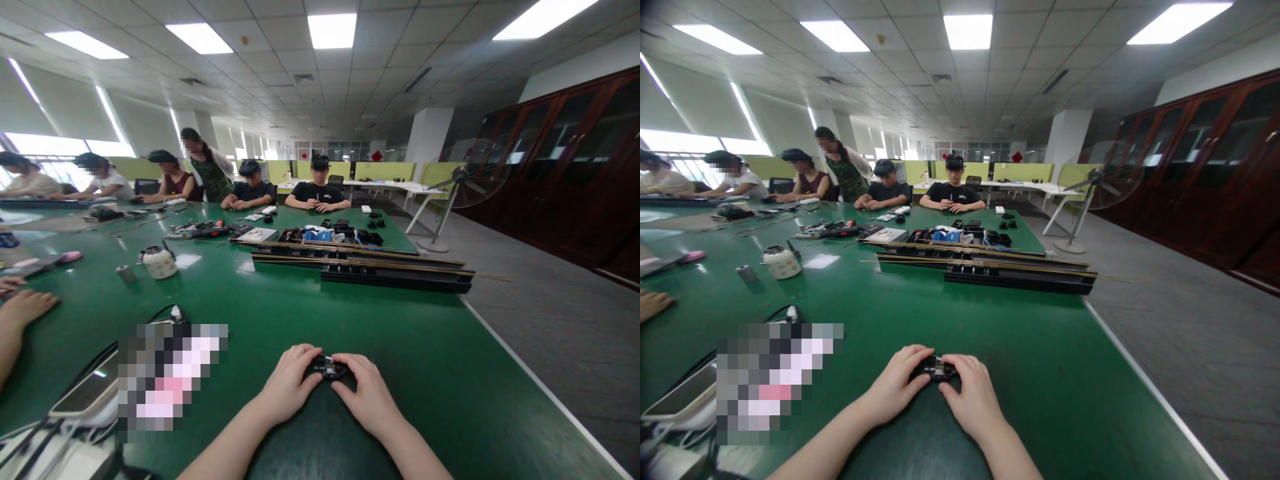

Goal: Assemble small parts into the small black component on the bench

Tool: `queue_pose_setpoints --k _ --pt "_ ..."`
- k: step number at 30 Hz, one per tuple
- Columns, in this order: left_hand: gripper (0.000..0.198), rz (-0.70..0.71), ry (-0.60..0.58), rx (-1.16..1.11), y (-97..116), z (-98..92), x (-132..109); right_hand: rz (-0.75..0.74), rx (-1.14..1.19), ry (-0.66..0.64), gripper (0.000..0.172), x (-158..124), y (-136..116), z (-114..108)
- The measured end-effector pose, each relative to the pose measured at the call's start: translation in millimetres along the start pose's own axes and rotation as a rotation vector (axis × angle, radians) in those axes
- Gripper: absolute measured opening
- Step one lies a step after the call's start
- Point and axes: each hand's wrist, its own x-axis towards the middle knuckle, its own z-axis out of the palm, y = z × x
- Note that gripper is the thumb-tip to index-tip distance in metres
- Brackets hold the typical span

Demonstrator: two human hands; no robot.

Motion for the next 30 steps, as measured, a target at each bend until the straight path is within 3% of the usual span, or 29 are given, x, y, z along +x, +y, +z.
queue_pose_setpoints --k 30 --pt "0.033 -0.025 0.037 -0.013 -3.5 3.5 0.6 0.037 -0.005 0.037 0.030 -0.1 4.6 2.3"
